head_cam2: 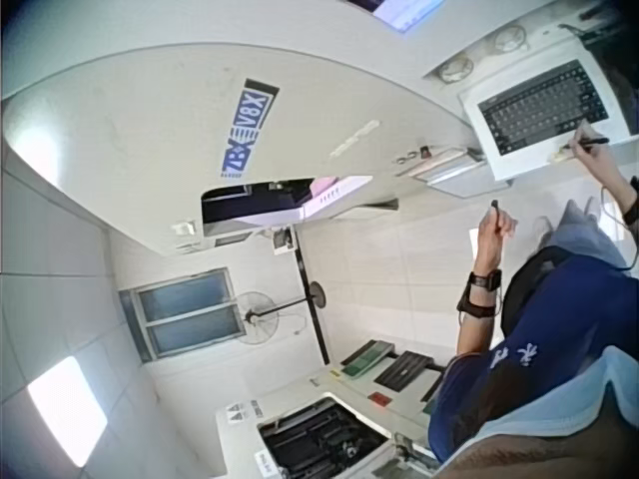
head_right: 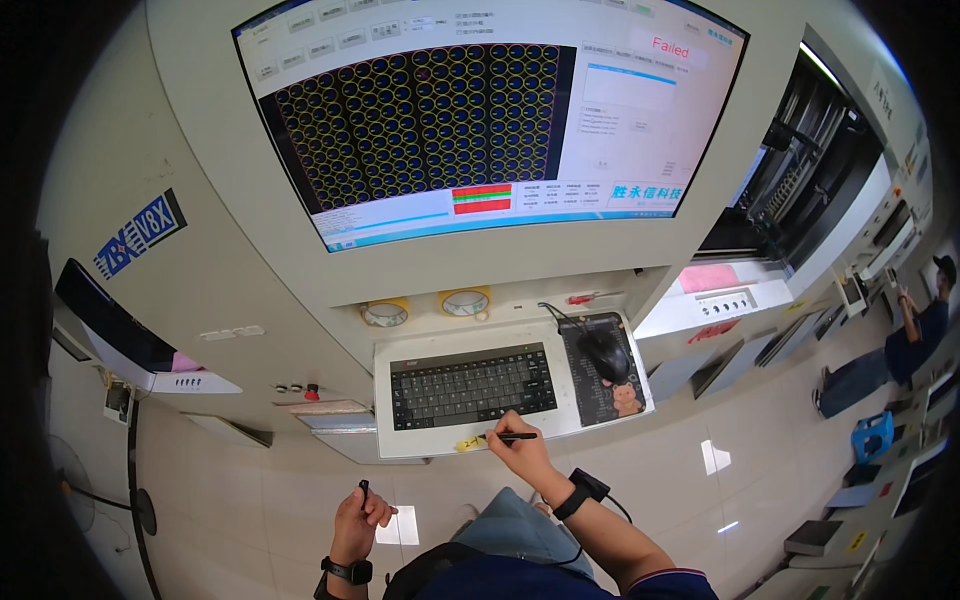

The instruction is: Operating and monitoring industrial PCB fabrication and inspection machines.

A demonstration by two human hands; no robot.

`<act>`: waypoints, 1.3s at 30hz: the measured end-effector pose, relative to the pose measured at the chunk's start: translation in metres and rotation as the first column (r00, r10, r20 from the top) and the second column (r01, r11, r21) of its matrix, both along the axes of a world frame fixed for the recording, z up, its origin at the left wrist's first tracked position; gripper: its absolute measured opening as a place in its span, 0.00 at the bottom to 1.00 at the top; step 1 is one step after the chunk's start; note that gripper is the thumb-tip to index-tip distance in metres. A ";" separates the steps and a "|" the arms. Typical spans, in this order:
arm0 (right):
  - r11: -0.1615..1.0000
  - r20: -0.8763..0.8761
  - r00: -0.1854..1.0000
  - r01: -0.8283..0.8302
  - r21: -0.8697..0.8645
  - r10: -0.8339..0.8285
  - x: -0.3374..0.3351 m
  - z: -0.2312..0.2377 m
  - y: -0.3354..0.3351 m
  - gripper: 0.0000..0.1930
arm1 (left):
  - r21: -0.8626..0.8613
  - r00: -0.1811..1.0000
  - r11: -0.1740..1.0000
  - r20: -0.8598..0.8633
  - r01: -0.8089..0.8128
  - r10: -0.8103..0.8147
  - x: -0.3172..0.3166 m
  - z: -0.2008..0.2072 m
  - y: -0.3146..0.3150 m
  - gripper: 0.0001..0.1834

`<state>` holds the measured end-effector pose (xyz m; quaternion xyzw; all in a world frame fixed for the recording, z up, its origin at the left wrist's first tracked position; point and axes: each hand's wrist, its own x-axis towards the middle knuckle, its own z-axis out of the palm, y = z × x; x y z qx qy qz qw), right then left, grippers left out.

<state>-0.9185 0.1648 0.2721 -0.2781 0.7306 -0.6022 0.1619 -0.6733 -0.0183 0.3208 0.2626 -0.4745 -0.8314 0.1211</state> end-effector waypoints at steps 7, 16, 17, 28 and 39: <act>0.989 0.344 0.939 0.062 -0.134 -0.012 -0.001 0.024 0.002 0.09 | 0.011 0.987 0.987 0.019 0.159 -0.159 -0.014 0.012 0.001 0.18; 0.917 0.540 0.758 -0.192 -0.351 0.365 0.026 0.083 -0.002 0.06 | -0.201 0.884 0.862 0.061 0.465 -0.463 -0.050 0.046 0.011 0.17; 0.918 0.552 0.749 -0.199 -0.343 0.368 0.028 0.085 -0.003 0.06 | -0.196 0.877 0.856 0.053 0.478 -0.478 -0.052 0.049 0.011 0.17; 0.904 0.491 0.761 -0.324 -0.278 0.424 0.050 0.086 -0.015 0.07 | -0.182 0.774 0.756 0.049 0.628 -0.631 -0.059 0.040 -0.003 0.17; 0.979 0.479 0.866 -0.056 -0.194 0.144 0.068 0.037 -0.014 0.06 | -0.924 0.826 0.009 0.337 0.382 -0.452 -0.092 0.022 -0.025 0.10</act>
